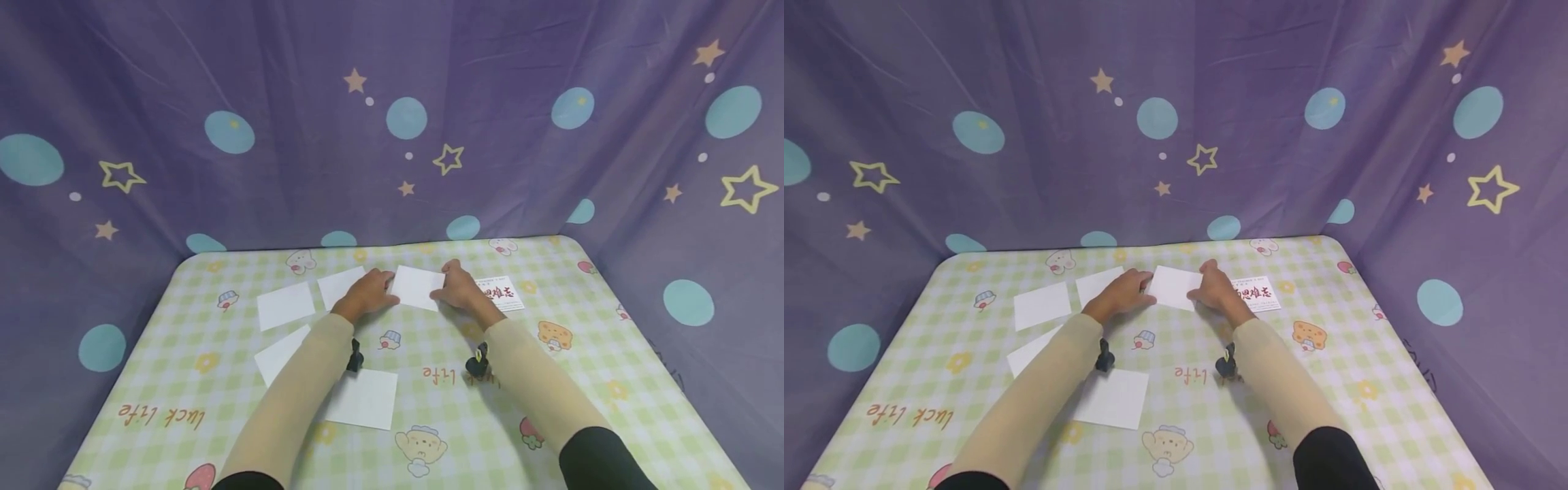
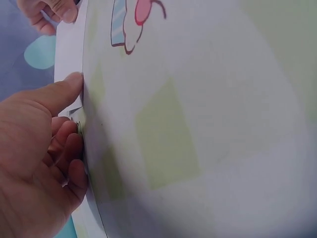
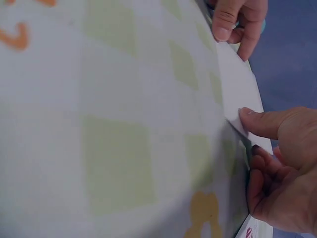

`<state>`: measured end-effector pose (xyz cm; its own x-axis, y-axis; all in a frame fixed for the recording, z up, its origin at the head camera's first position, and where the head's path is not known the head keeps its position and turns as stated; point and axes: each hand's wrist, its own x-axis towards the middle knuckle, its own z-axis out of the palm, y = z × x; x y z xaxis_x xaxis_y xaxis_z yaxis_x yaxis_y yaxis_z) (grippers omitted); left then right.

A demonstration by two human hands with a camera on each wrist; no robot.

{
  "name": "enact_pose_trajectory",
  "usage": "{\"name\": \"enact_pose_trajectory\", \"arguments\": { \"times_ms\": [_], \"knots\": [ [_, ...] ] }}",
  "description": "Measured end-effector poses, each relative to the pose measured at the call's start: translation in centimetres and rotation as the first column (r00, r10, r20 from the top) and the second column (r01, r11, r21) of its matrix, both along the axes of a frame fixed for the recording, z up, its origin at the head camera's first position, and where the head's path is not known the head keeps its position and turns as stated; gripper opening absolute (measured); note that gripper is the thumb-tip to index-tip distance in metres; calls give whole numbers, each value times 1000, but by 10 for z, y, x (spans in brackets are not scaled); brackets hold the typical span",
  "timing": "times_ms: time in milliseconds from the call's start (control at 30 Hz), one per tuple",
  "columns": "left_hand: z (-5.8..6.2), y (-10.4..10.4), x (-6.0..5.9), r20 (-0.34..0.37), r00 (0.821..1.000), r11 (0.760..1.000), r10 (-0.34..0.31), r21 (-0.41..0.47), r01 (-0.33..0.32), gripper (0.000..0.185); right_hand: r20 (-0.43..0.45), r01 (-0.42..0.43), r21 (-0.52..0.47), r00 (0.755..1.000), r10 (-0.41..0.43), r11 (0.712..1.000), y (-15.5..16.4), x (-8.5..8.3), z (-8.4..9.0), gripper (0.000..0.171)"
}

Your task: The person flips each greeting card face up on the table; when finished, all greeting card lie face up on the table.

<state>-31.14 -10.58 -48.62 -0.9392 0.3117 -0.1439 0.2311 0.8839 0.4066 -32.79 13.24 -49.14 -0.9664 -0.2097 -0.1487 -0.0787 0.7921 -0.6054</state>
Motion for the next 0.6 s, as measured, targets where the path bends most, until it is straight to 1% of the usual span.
{"name": "enact_pose_trajectory", "arguments": {
  "times_ms": [133,300,500,600],
  "knots": [
    [1,0,0,-3,1000,1000,2,6,-2,64,-39,-26,-25,999,25,999,1,3,0,72],
    [1,0,0,-1,1000,1000,0,7,0,57,-82,-57,-51,995,53,997,3,5,0,62],
    [2,0,-1,-10,1000,1000,-14,19,14,40,-159,-70,-66,986,59,995,7,7,-3,51],
    [3,-2,-1,-19,1000,999,-17,36,18,38,-175,-76,-79,983,61,994,8,8,-4,50]
  ]
}}
